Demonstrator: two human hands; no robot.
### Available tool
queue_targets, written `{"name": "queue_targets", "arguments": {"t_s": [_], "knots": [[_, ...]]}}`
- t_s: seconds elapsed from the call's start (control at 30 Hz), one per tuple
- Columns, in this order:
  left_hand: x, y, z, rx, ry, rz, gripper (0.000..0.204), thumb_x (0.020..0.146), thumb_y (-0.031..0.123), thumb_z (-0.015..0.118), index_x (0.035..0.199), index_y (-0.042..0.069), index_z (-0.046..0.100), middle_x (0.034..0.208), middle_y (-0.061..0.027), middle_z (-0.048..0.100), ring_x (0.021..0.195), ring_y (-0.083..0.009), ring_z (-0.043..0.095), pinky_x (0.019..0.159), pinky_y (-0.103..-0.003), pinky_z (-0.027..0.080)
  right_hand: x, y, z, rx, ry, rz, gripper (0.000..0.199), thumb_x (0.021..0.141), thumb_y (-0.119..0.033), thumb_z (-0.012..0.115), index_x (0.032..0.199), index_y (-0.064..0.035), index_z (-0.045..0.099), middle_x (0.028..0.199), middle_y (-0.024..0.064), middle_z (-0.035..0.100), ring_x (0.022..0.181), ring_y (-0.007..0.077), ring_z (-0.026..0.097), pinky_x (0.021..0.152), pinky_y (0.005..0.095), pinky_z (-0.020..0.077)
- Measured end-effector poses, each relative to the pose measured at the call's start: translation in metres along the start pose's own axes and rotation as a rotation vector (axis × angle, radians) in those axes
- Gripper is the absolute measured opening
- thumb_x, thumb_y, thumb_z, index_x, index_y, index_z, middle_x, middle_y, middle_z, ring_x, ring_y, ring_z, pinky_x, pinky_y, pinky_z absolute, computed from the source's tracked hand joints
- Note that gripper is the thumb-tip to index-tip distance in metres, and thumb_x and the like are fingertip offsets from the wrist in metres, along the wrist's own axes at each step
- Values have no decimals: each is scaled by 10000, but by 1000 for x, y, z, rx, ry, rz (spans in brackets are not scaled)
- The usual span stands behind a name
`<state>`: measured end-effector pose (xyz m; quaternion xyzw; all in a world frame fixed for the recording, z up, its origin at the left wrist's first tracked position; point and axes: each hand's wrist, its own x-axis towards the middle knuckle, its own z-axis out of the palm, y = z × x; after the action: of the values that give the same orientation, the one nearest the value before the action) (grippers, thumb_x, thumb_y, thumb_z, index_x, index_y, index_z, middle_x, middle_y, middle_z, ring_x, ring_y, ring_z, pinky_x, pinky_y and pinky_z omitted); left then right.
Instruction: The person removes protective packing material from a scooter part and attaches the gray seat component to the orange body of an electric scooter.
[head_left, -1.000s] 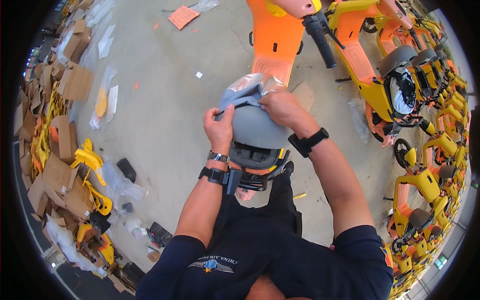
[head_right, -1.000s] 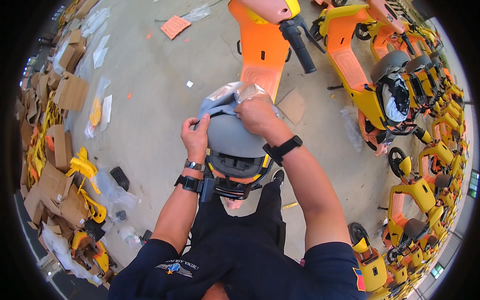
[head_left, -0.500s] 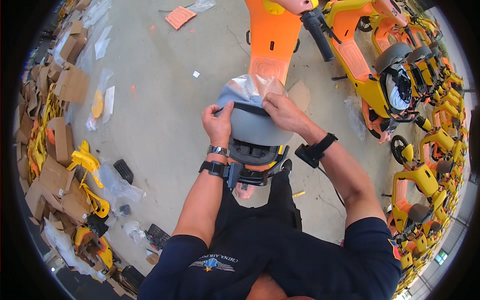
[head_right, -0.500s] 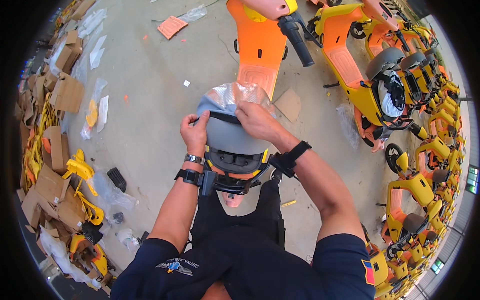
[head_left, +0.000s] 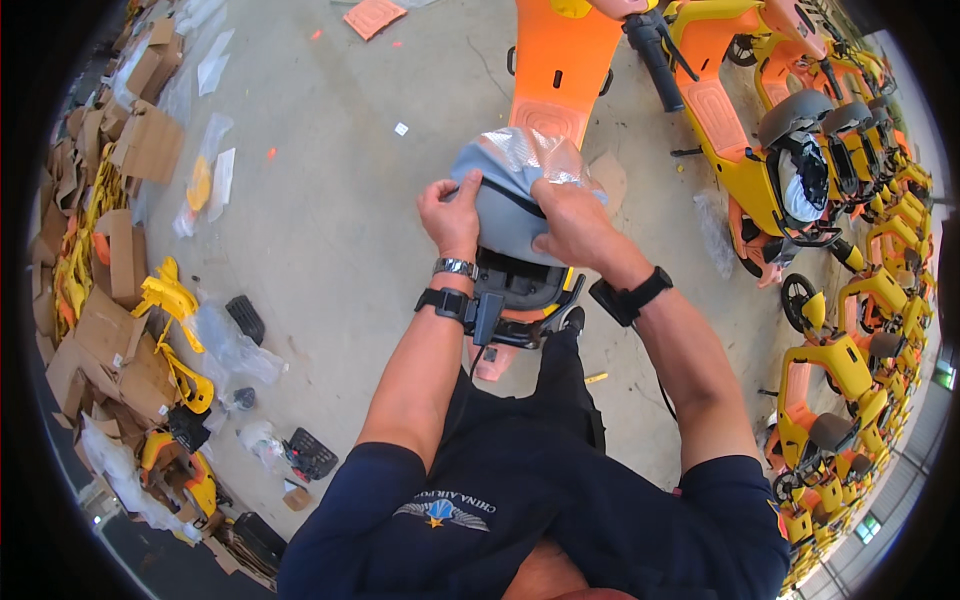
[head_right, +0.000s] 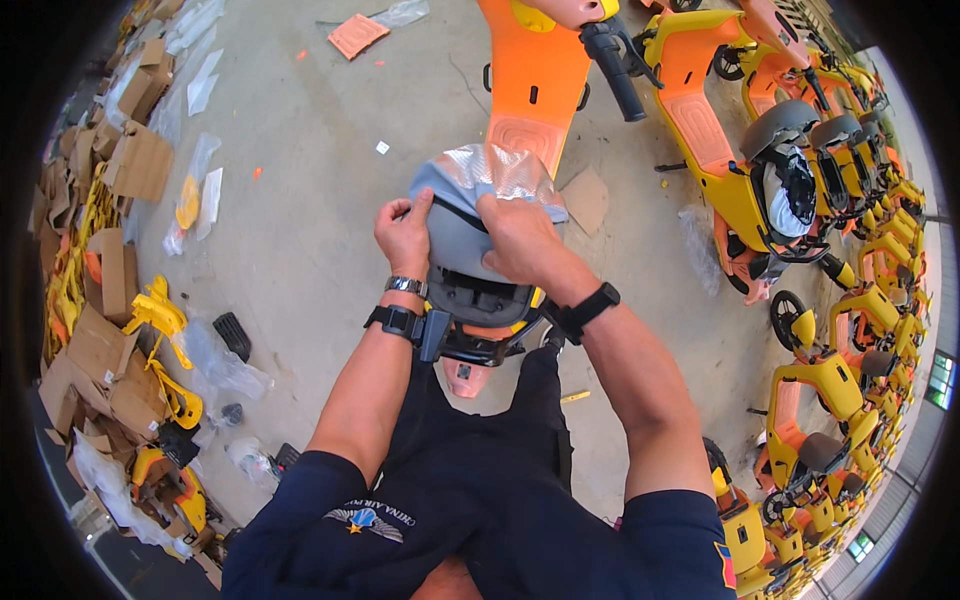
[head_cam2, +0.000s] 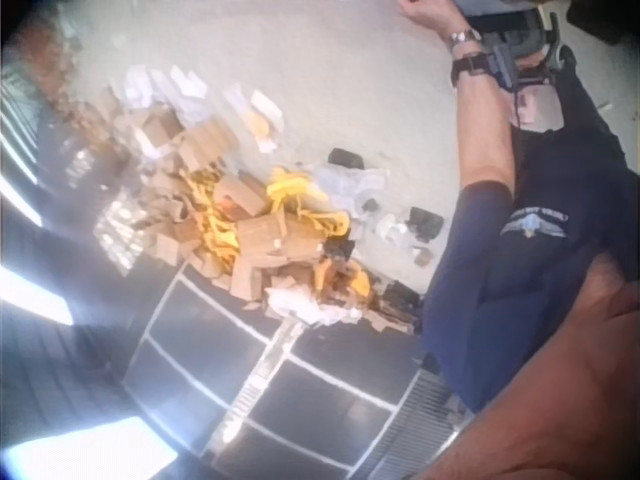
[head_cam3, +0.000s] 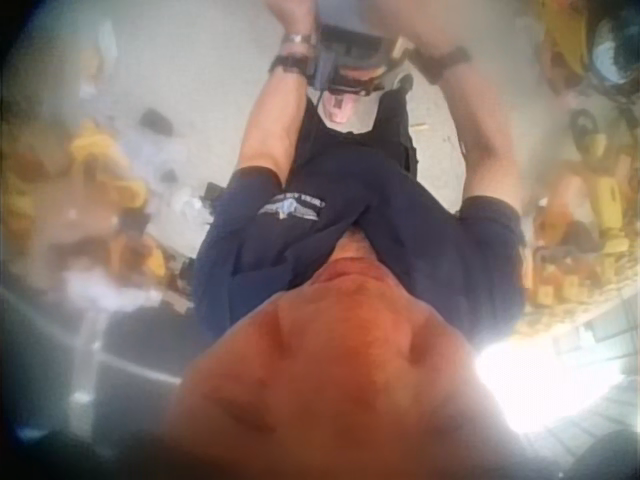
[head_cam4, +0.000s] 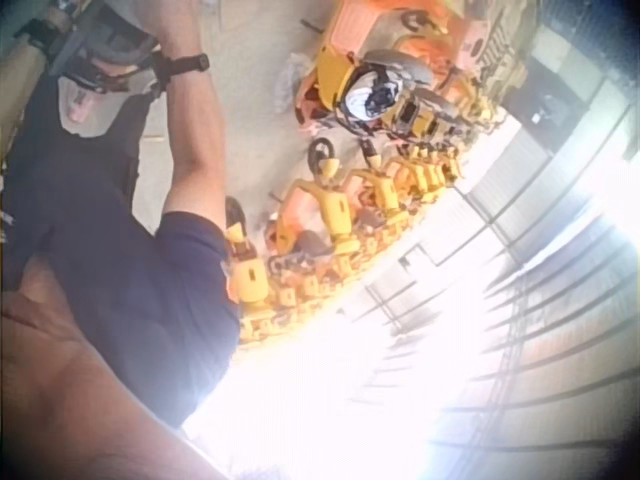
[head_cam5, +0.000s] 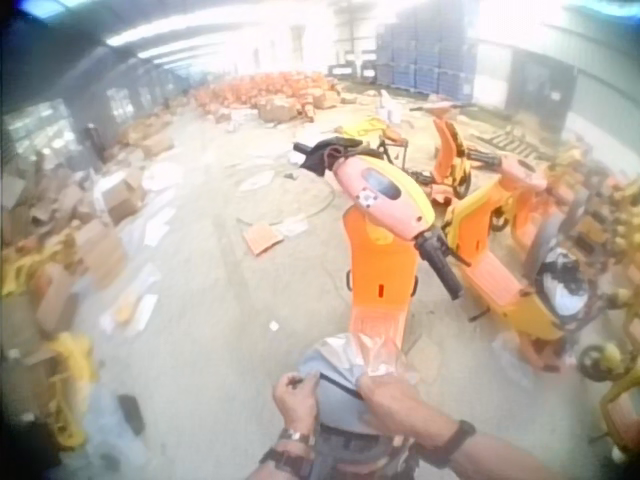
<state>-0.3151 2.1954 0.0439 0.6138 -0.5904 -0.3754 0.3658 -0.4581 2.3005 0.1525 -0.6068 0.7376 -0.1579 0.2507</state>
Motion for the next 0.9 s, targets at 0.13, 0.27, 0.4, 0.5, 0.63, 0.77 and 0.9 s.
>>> {"name": "queue_targets", "arguments": {"t_s": [0.13,0.27,0.4,0.5,0.63,0.77,0.9], "knots": [[5,13,3,-229,-119,-146,444,705,352,849,822,11,589,799,-16,569,719,-111,508,663,-247,448,-2,-2,-14,2,-80,89,364,603,-118,779,862,-13,546,788,192,625,861,393,603,746,464,474],[8,23,-2,-188,-269,-195,477,690,309,854,919,-7,578,851,-26,579,768,-118,532,697,-251,461,-2,7,-12,-16,-24,-33,297,622,-124,772,823,-24,578,807,176,637,853,400,607,739,459,478],[18,11,-18,-191,-514,-46,733,642,305,869,1194,-17,511,1173,-117,518,1087,-214,507,930,-330,438,15,12,-3,75,85,45,265,631,-125,759,808,-23,589,807,170,642,841,394,611,735,458,479],[21,25,-30,15,-610,293,975,548,344,900,1312,0,401,1292,-192,383,1197,-337,411,1041,-408,354,28,12,3,164,207,86,236,619,-117,744,784,-29,600,803,178,641,836,392,610,735,462,479],[33,48,-40,213,-638,384,1083,482,317,930,1341,0,352,1341,-210,354,1240,-350,388,1041,-421,361,41,3,2,113,337,23,179,636,-76,705,752,-35,574,789,163,610,825,378,580,718,454,450],[45,60,-39,92,-679,294,1015,489,289,934,1302,-3,401,1285,-181,424,1190,-310,443,1012,-396,393,43,-2,0,155,526,-3,166,663,-89,684,789,-63,578,797,136,593,812,361,571,693,455,441],[51,66,-36,96,-662,199,915,493,250,943,1224,0,454,1215,-127,478,1105,-237,498,941,-359,448,45,9,-7,130,574,-29,164,702,-131,673,813,-72,569,801,121,581,797,331,571,665,442,445]]}}
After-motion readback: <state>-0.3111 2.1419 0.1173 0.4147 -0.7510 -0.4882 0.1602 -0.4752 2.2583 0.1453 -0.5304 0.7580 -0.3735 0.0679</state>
